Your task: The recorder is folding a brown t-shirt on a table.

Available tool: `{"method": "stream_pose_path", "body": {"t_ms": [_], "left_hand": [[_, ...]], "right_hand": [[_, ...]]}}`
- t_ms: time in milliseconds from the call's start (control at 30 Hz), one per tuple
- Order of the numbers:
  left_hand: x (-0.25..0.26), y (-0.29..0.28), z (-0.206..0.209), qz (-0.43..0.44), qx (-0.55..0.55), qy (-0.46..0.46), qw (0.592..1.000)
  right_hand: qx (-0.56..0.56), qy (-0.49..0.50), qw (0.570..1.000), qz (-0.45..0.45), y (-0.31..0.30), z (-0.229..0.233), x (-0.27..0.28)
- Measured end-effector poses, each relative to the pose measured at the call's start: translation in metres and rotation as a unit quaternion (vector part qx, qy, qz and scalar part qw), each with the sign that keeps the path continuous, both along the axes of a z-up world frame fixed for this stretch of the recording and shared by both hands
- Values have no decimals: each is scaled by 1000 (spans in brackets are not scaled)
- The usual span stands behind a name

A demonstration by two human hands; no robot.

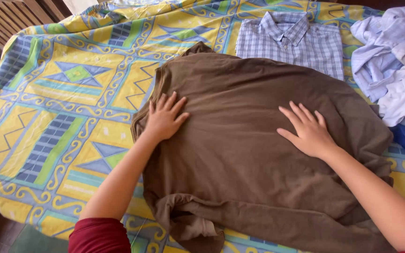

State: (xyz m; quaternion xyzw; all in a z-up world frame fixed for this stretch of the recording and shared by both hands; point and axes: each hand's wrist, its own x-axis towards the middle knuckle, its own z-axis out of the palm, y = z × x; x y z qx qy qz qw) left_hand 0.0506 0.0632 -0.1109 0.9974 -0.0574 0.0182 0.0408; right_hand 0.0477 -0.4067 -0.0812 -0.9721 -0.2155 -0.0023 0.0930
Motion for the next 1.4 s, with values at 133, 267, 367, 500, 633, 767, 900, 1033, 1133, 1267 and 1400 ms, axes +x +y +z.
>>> {"method": "stream_pose_path", "body": {"t_ms": [133,267,367,500,633,767,900,1033,1133,1267,1400], "left_hand": [[-15,49,2,54,-58,-65,995],[-38,74,13,191,1,-95,977],[-67,78,25,270,-10,-43,962],[-94,58,26,222,-149,-50,962],[-96,80,19,230,-184,-46,955],[-99,86,20,252,-32,-127,959],[-120,23,61,140,-24,-160,977],[-172,-59,107,-107,-207,67,970],[-195,-81,103,-214,-129,296,922],[-208,-79,100,-205,-167,298,917],[-216,-91,148,-133,-99,410,897]], "right_hand": [[-68,-3,995,-70,-47,-6,1],[-17,-57,987,-148,-91,-16,-7],[2,-66,988,-142,-95,-17,-14],[-4,-92,987,-133,-93,-23,-20],[-4,-92,988,-120,-95,-19,-24],[-20,-101,987,-119,-91,-17,-27],[-39,-13,994,-97,-46,25,-62],[24,77,996,-32,2,66,-131],[-18,292,955,-53,17,91,-173],[-27,300,953,-25,-13,82,-204],[-3,402,915,40,-39,87,-227]]}}
